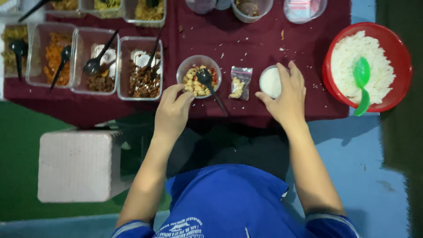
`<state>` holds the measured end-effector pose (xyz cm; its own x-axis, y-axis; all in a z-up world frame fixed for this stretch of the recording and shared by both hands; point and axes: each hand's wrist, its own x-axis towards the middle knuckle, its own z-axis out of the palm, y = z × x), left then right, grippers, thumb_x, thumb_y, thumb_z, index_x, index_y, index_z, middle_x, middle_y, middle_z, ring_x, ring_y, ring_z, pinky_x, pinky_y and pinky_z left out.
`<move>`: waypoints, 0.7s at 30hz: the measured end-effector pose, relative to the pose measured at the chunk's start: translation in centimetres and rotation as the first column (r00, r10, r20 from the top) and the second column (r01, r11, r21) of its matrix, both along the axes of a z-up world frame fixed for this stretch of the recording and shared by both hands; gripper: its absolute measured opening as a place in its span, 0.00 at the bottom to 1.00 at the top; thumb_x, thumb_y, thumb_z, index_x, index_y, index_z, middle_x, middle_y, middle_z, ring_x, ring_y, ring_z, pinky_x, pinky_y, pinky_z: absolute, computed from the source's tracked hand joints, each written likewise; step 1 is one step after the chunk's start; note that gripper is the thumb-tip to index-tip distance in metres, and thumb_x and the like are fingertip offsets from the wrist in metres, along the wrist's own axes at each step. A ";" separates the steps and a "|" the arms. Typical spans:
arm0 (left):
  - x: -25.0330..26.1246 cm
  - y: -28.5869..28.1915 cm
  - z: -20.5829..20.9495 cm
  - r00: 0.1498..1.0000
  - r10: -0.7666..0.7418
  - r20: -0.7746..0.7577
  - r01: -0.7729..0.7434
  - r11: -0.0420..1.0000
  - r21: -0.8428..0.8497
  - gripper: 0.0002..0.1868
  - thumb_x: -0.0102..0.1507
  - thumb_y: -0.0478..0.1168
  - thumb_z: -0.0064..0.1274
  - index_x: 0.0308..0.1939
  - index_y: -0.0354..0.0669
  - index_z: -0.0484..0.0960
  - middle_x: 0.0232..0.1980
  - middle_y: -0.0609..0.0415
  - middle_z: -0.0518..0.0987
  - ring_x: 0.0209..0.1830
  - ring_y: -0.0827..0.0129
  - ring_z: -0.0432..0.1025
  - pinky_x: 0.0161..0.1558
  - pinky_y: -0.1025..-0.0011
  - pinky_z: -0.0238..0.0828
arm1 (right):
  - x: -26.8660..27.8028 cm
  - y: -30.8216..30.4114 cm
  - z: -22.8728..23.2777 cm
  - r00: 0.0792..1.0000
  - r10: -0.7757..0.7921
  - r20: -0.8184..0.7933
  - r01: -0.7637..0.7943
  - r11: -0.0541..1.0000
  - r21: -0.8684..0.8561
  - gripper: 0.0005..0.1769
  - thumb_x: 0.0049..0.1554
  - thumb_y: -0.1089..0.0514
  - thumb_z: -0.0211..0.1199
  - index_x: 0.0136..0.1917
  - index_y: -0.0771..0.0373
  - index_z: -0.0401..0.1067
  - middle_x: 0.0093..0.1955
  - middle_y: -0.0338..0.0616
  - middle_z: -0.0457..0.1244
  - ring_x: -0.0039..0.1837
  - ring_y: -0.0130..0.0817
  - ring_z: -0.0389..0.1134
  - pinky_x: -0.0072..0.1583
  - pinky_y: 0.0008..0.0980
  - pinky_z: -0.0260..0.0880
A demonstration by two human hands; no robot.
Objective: Portioning various food toppings into small plastic bags using spoons
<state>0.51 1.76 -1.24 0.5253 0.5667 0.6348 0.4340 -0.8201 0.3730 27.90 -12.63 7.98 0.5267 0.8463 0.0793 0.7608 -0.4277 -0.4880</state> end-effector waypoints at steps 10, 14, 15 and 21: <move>0.4 0.3 1.8 1.000 -0.024 -0.014 0.023 0.995 -0.093 0.04 0.67 0.35 0.62 0.44 0.40 0.86 0.52 0.45 0.79 0.53 0.51 0.77 0.55 0.64 0.78 | 2.4 0.0 -2.9 0.999 -0.001 0.035 0.004 0.998 -0.064 0.53 0.43 0.42 0.81 0.76 0.60 0.66 0.75 0.57 0.56 0.78 0.58 0.51 0.71 0.57 0.50; 0.6 -0.4 2.2 1.000 -0.006 0.014 0.008 0.991 -0.136 0.04 0.67 0.34 0.61 0.45 0.40 0.86 0.53 0.46 0.79 0.53 0.52 0.78 0.55 0.65 0.79 | 2.6 -0.2 -2.9 0.999 0.030 0.026 -0.029 0.998 -0.056 0.53 0.43 0.38 0.80 0.75 0.62 0.66 0.77 0.58 0.55 0.79 0.58 0.49 0.72 0.62 0.48; 0.6 -0.4 2.5 1.000 -0.004 0.024 0.007 0.989 -0.148 0.05 0.67 0.35 0.61 0.46 0.41 0.85 0.54 0.47 0.79 0.54 0.52 0.78 0.55 0.65 0.79 | 2.4 0.0 -2.7 0.999 0.036 0.009 -0.035 0.998 -0.056 0.54 0.43 0.36 0.79 0.75 0.63 0.66 0.77 0.59 0.55 0.80 0.59 0.48 0.73 0.64 0.47; 0.2 -0.1 3.9 0.996 -0.009 0.084 0.019 0.993 -0.120 0.10 0.63 0.36 0.65 0.48 0.46 0.85 0.52 0.49 0.79 0.49 0.53 0.78 0.53 0.60 0.79 | 3.5 4.3 -2.5 0.939 0.296 0.173 -0.342 0.843 0.416 0.33 0.57 0.51 0.78 0.68 0.72 0.71 0.63 0.61 0.66 0.67 0.59 0.66 0.68 0.55 0.63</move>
